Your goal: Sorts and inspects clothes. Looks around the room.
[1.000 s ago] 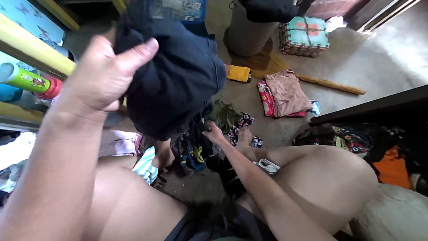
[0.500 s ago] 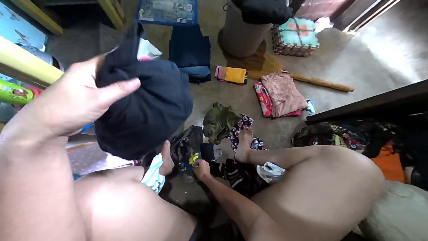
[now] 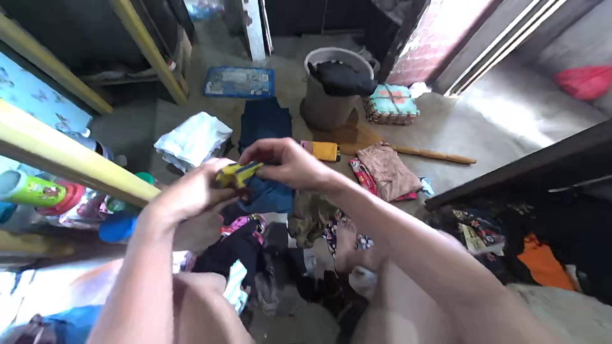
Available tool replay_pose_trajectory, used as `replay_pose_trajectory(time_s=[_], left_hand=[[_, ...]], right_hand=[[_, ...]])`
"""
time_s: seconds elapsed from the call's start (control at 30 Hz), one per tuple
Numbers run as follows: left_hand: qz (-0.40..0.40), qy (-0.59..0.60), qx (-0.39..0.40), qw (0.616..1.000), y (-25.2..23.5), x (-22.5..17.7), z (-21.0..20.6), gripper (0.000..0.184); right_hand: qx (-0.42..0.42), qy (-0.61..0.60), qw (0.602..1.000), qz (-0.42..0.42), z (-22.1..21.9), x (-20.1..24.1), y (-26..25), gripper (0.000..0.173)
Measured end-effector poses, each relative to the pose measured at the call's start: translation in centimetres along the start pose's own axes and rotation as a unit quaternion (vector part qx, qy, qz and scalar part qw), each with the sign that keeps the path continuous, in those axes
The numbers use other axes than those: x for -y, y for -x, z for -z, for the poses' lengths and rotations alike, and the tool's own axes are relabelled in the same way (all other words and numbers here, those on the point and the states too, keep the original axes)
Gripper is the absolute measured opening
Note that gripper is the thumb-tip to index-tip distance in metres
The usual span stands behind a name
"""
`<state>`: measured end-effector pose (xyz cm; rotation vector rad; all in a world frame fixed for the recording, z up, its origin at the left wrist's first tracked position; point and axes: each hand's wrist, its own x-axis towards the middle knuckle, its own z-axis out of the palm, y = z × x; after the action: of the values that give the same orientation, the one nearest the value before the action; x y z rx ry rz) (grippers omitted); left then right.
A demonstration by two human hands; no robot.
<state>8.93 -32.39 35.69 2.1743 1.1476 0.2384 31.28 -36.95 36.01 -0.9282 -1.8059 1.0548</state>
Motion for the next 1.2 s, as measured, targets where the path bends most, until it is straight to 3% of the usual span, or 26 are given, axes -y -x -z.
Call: replay_pose_trajectory(time_s=[0.07, 0.2, 0.27, 0.33, 0.43, 0.53, 0.6, 0.7, 0.77, 0.83, 0.9, 0.97, 1.07, 1.1, 1.2], left_hand=[[-0.04, 0.13, -0.057, 0.989, -0.8, -1.2, 0.7, 0.017], [-0.111, 0.456, -0.145, 0.871, -1.5, -3.4, 1.4, 0.026], [-0.093, 0.545, -0.209, 0.807, -1.8, -4.6, 1.0, 0.03], [-0.058, 0.578, -0.277, 0.766, -2.4, -5.8, 0.8, 0.032], [-0.024, 0.524, -0.361, 0.771, -3.4, -6.2, 1.3, 0.029], [-0.051, 0.461, -0.412, 0.784, -4.1, -6.3, 1.3, 0.026], [-0.048, 0.455, -0.428, 0.78, -4.4, -6.6, 1.0, 0.026], [-0.018, 0.499, -0.409, 0.764, -4.6, -6.4, 0.7, 0.029], [-0.037, 0.632, -0.331, 0.7, -4.7, -6.1, 0.4, 0.03], [-0.046, 0.754, -0.244, 0.608, -4.7, -6.8, -0.2, 0.033], [-0.069, 0.812, -0.169, 0.555, -4.5, -7.7, -0.7, 0.043], [-0.138, 0.833, -0.105, 0.525, -4.3, -7.7, -1.0, 0.045], [-0.219, 0.801, -0.143, 0.539, -4.2, -7.5, -0.7, 0.02], [-0.225, 0.772, -0.174, 0.568, -4.3, -7.2, -0.6, 0.024], [-0.206, 0.582, -0.234, 0.751, -4.7, -6.8, -0.7, 0.084]], right_hand=[[-0.054, 0.022, 0.998, 0.036, 3.9, 2.9, -0.1, 0.025], [-0.118, -0.016, 0.993, 0.008, 8.6, 3.4, 1.4, 0.032], [-0.1, -0.066, 0.989, -0.082, 8.9, 3.6, 2.0, 0.036], [-0.121, -0.099, 0.982, -0.108, 9.1, 5.0, 2.0, 0.035], [-0.149, -0.088, 0.984, -0.038, 10.8, 6.1, 2.6, 0.029], [-0.198, 0.017, 0.98, 0.002, 12.6, 5.7, 3.4, 0.021], [-0.24, 0.094, 0.966, -0.011, 13.5, 4.9, 3.7, 0.018], [-0.313, 0.261, 0.909, -0.085, 14.8, 2.1, 3.8, 0.024], [-0.253, 0.246, 0.926, -0.136, 15.0, 1.4, 3.7, 0.029], [-0.107, 0.176, 0.966, -0.156, 13.2, 2.3, 3.1, 0.044], [0.046, 0.125, 0.978, -0.159, 10.0, 3.0, 1.6, 0.056], [0.136, 0.106, 0.972, -0.157, 6.9, 2.9, 0.1, 0.06], [0.12, 0.043, 0.988, -0.091, 4.9, 2.8, -1.0, 0.034], [0.086, -0.002, 0.994, -0.06, 4.9, 2.8, -1.1, 0.023], [-0.053, -0.2, 0.978, -0.024, 5.3, 3.1, -1.5, 0.019]])
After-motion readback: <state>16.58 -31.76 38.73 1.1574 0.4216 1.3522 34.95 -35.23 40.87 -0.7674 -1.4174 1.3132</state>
